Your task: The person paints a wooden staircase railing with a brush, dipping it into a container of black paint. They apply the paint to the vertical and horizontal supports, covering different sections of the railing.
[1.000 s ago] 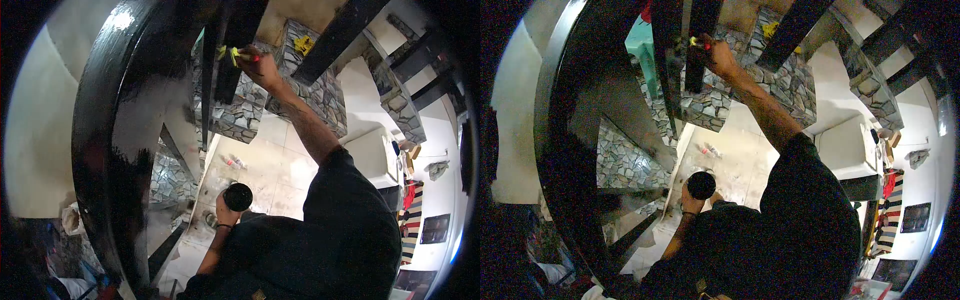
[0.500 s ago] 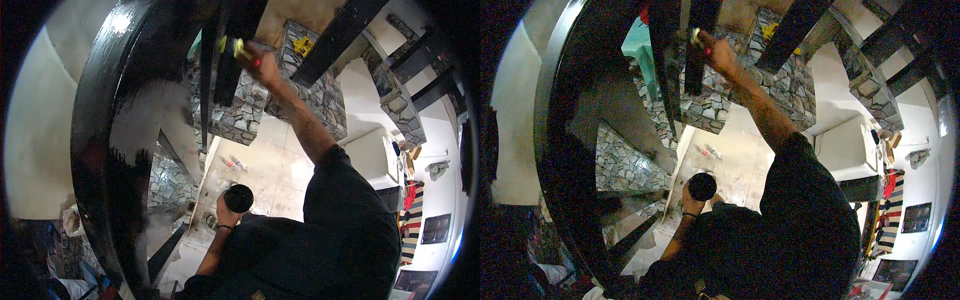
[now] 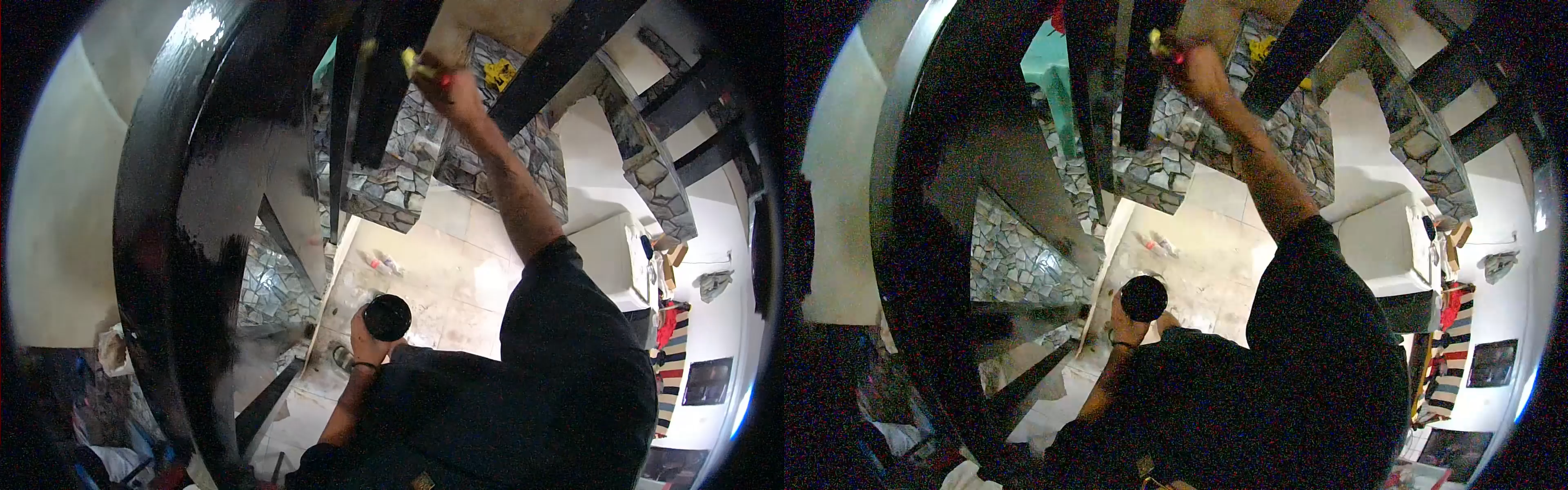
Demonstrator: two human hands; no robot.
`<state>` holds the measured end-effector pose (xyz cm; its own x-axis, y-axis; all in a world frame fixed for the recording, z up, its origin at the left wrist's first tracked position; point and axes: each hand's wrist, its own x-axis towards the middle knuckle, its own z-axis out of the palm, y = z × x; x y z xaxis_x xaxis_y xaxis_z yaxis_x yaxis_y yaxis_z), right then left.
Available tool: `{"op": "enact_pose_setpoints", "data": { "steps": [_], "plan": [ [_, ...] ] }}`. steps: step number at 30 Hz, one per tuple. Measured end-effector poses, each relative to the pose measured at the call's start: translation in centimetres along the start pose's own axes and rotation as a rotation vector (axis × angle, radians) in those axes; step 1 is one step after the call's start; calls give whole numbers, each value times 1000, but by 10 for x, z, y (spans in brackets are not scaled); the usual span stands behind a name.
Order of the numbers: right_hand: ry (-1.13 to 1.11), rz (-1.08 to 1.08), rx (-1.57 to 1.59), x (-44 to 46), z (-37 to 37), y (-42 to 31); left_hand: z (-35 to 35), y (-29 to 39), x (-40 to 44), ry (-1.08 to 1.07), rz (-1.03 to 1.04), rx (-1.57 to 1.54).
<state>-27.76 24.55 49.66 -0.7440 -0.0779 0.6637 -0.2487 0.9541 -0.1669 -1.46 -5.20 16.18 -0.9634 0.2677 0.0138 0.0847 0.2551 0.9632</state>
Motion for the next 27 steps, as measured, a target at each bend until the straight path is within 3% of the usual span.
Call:
{"op": "enact_pose_setpoints", "data": {
  "steps": [4,7,11,12,15,16,19,22,23,26,27],
  "plan": [
    [99,-35,130,-7,-33,-25,0,-2,-1,11,37,9],
    [-76,-176,-39,-37,-26,-37,1,-1,2,15,56,45],
    [-259,65,-144,-32,13,24,0,4,1,56,61,-6],
    [-164,190,65,-22,-13,0,0,1,2,42,68,15],
    [165,-36,-83,-2,-44,-22,1,-6,3,29,63,22],
    [213,-16,-19,-5,-47,-27,0,-3,2,42,47,-12],
    [169,7,198,-30,-31,-34,-2,8,0,27,20,-23],
    [7,9,71,-47,1,-32,0,3,2,-3,-2,-60],
    [26,-65,-59,-43,7,-27,1,-2,1,-16,-13,-84],
    [130,150,106,-15,-11,-29,-3,7,2,-9,6,2],
    [174,84,80,-9,-18,-29,-5,9,3,-11,17,4]
  ]
}}
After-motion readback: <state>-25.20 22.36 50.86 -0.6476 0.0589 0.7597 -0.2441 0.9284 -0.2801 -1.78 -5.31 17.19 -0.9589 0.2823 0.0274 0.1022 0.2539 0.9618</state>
